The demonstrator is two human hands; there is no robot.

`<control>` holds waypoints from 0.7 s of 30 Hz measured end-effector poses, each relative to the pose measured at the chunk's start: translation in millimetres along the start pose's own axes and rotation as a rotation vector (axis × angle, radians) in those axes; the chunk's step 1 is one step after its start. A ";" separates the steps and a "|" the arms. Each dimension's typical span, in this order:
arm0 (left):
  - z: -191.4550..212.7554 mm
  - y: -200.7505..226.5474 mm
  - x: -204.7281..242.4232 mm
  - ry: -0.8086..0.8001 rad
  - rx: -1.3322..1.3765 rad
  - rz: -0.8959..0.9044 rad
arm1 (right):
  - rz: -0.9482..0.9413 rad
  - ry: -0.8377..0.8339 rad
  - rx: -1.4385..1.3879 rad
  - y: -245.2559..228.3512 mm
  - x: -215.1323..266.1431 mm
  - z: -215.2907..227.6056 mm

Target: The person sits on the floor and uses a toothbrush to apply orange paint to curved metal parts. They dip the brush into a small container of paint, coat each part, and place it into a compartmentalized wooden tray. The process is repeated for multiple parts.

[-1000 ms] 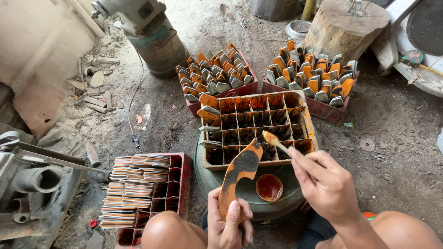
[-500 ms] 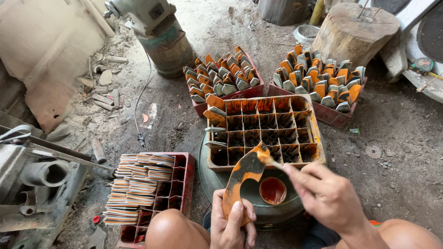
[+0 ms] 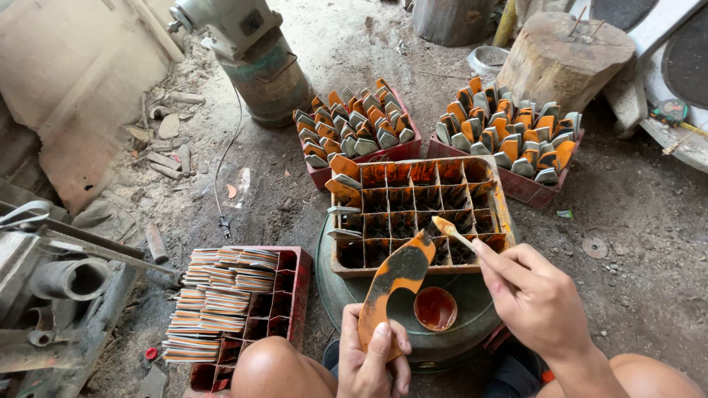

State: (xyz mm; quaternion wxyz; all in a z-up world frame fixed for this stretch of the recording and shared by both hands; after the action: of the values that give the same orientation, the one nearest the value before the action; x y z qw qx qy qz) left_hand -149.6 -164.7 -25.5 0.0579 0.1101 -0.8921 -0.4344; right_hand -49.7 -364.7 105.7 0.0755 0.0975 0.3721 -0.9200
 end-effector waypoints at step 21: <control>12.1 0.3 -2.2 -0.038 -0.045 -0.036 | 0.260 -0.618 -0.234 -37.6 49.3 -62.4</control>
State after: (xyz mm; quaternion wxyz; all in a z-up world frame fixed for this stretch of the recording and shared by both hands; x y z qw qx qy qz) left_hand -149.9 -154.7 -32.7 0.0353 0.1166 -0.8810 -0.4572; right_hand -97.8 -297.6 75.3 0.3117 -0.1480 0.4189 -0.8399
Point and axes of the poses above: each hand's wrist, its own x-axis away from the middle knuckle, its own z-axis out of the back of the hand, y = z × x, the point moved 9 cm from there along -x, towards the middle knuckle, and after that the axes turned 12 degrees about -z, right-handed, at the moved point
